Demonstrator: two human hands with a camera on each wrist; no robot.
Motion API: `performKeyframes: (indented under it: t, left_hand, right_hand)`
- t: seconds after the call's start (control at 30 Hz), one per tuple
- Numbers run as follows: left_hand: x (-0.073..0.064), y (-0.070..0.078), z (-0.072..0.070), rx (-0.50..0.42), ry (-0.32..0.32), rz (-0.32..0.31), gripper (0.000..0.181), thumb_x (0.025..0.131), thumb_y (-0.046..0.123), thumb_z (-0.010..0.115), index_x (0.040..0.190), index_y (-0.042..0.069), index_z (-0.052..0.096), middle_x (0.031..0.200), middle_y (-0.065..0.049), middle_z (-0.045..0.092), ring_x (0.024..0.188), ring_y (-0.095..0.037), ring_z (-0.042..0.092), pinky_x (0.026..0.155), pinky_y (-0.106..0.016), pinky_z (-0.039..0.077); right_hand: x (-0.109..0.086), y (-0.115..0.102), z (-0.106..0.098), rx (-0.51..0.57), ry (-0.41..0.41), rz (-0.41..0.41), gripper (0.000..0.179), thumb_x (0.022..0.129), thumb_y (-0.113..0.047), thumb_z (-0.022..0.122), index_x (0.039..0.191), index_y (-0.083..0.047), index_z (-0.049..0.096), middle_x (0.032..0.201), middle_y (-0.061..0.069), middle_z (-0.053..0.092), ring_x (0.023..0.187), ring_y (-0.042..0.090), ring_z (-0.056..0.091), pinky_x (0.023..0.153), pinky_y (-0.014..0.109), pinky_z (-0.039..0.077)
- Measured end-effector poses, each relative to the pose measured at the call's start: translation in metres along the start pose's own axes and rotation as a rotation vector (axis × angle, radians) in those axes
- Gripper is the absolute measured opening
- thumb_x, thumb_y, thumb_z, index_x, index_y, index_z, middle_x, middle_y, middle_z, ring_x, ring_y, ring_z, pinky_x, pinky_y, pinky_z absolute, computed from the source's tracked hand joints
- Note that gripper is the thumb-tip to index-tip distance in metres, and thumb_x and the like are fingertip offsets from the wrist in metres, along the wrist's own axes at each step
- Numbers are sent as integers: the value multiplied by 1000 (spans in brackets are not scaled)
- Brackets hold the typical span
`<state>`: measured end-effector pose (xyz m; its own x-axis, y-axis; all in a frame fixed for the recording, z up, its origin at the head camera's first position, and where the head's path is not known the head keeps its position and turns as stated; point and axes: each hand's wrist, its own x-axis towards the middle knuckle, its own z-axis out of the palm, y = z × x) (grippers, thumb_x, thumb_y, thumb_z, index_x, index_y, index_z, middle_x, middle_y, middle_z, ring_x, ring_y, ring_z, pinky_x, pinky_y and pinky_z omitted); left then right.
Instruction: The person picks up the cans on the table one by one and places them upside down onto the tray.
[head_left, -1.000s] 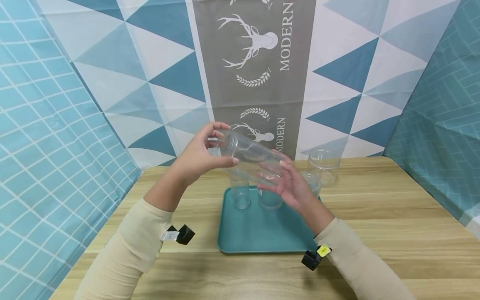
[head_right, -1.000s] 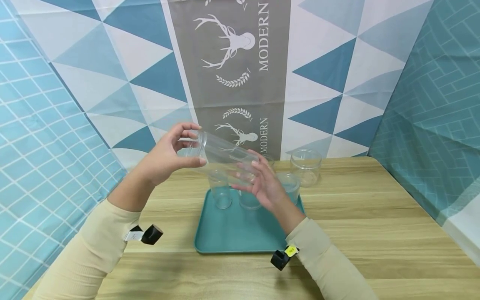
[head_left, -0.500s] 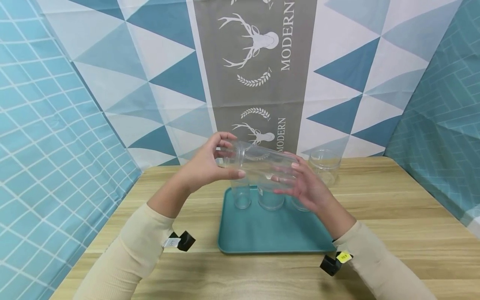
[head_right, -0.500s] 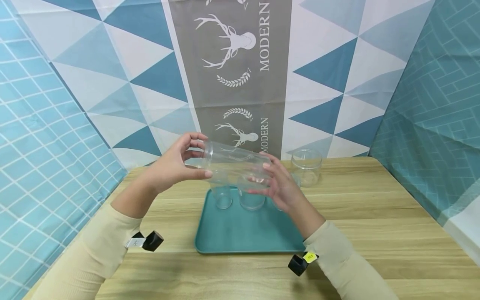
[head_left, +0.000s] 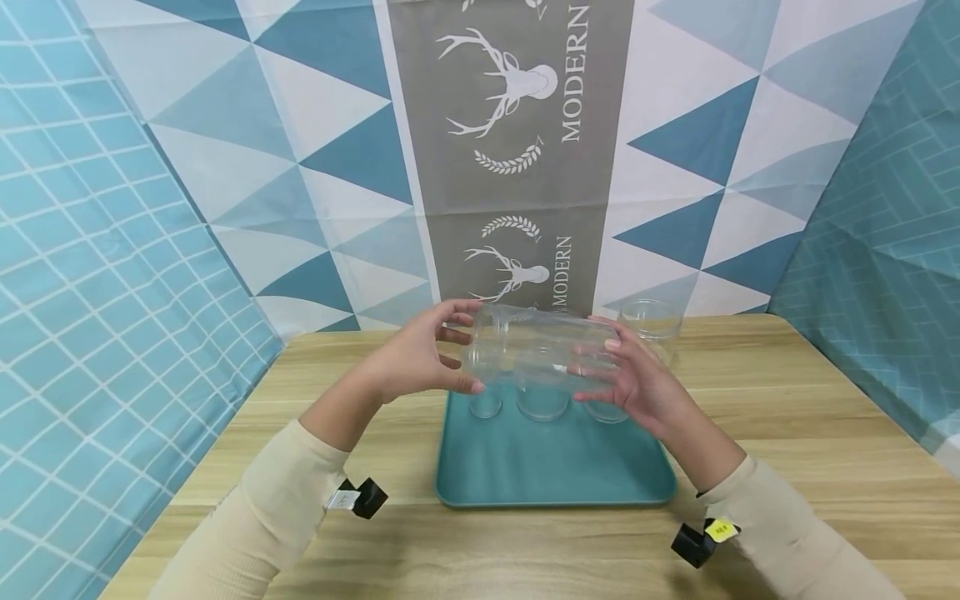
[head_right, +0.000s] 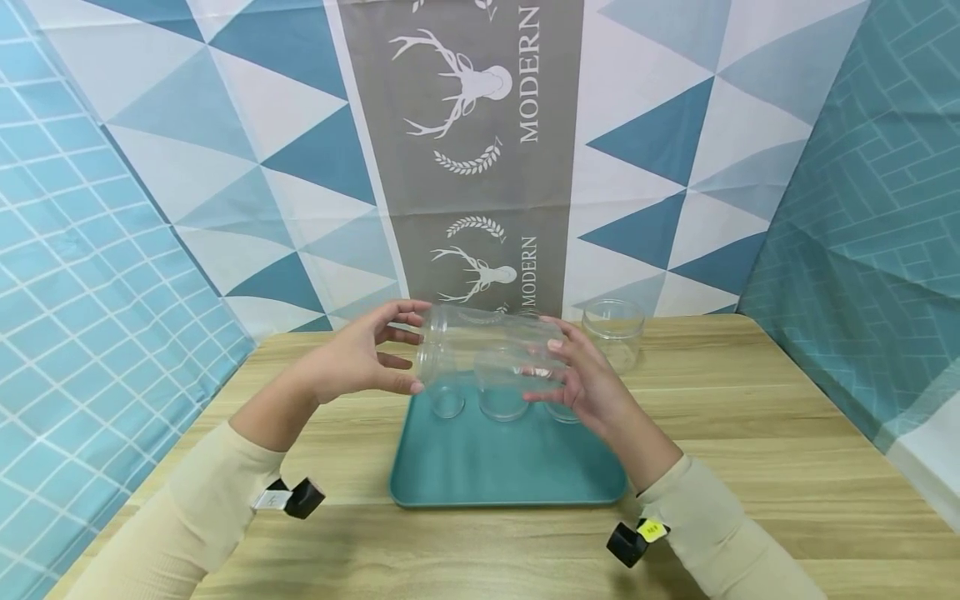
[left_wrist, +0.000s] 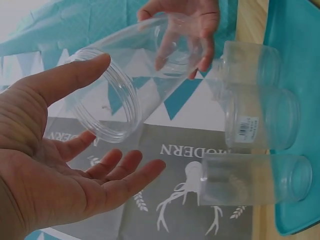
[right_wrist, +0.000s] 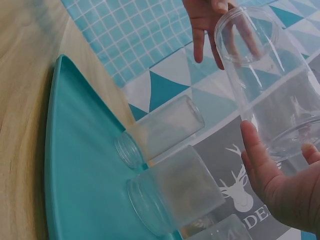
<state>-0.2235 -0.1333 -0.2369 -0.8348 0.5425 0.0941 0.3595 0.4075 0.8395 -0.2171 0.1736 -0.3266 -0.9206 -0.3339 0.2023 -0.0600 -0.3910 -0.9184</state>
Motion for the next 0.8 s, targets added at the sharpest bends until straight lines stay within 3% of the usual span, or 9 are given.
performKeyframes:
  t: [0.37, 0.57, 0.7, 0.8]
  left_hand:
    - [-6, -20, 2, 4, 2, -65, 82, 76, 7, 83, 146, 10, 40, 141, -16, 43, 127, -34, 47, 96, -45, 50]
    - [-11, -33, 4, 15, 30, -87, 71, 79, 10, 81, 141, 10, 46, 138, -14, 47, 125, -33, 49, 91, -41, 53]
    - [-13, -42, 6, 14, 52, -115, 66, 81, 10, 80, 139, 9, 49, 138, -16, 48, 124, -34, 50, 91, -42, 52]
    - [-13, -51, 9, 18, 66, -135, 64, 82, 10, 79, 138, 6, 49, 137, -18, 49, 123, -34, 51, 91, -42, 52]
  right_hand:
    - [-2, -10, -1, -84, 22, -9, 46, 98, -20, 44, 144, -19, 41, 134, 14, 54, 118, 37, 58, 79, 48, 57]
    - [-6, -16, -3, -131, 21, 8, 43, 99, -17, 45, 142, -21, 44, 127, 3, 60, 117, 37, 58, 79, 46, 57]
    - [-8, -20, -4, -195, 31, 17, 45, 100, -20, 48, 144, -21, 43, 132, 5, 55, 114, 32, 60, 79, 46, 57]
    - [-10, -22, -5, -229, 23, 11, 46, 100, -21, 49, 146, -20, 41, 146, 14, 37, 109, 25, 63, 77, 44, 58]
